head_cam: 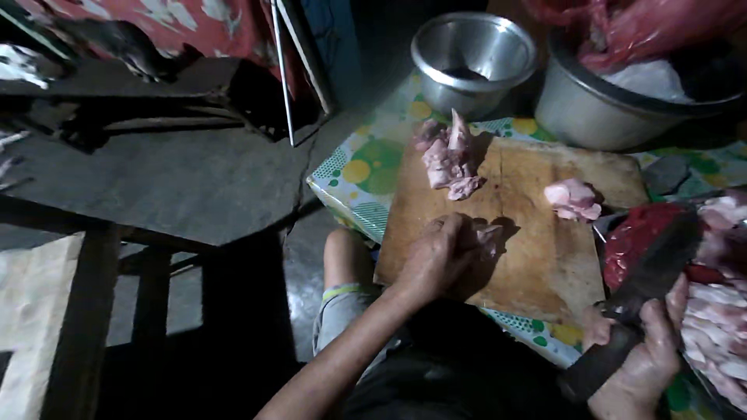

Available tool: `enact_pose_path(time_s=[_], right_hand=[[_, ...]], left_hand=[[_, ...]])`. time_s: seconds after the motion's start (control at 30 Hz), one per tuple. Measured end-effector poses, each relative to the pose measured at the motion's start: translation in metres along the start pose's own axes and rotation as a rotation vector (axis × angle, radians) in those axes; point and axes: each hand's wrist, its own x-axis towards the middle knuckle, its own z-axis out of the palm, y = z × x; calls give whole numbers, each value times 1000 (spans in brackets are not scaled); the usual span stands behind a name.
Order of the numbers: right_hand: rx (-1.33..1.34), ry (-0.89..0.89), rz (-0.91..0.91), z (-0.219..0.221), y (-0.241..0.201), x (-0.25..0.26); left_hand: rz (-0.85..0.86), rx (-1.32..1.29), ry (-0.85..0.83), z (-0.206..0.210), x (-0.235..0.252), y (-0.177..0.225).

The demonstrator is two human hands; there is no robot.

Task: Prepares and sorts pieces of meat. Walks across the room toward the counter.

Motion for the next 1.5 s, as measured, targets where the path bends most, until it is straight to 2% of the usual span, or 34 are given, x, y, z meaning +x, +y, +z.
enact_pose_path(time_s=[0.1,0.2,0.27,0.33,0.5,0.67,0.77,0.87,0.97,1.03,1.17,1.27,1.33,1.4,1.5], right_hand=[[101,-90,-25,-9,8,8],[77,-99,-27,-9,8,9],[39,-98,-23,-7,6,7],[-4,-120,-31,-6,4,6],[-79,-124,-35,5,-6,2],[-56,-154,-40,-1,-1,6],[-78,-135,-39,-5,2,6],[-101,-146,-29,1,-3,7],[-102,-117,-47,3,0,5],[-126,-94,-76,7,-4,0],[-37,-77,-116,13,1,-2],[18,-63,-114,11,7,-2],[12,-46,-111,12,6,-1],[-2,-52,-128,17,6,-2],[-185,-182,-296,16,17,0]], left_hand=[[-41,31,-73,-1,8,1],[-43,36,-79,-2,19,0],[-32,-56,-89,-4,25,-7],[-65,-248,-130,-10,29,-12],[-168,-936,-258,-11,21,-10],[-263,-1475,-271,3,8,-4],[-300,-1618,-315,6,8,-10],[-315,-1488,-273,2,10,-3],[-286,-1077,-168,-12,25,15],[-124,-755,-106,-13,48,23],[200,-550,-38,6,112,44],[377,-103,-128,26,155,35],[368,186,-213,30,164,43],[367,254,-198,25,171,64],[452,260,-159,17,176,119]])
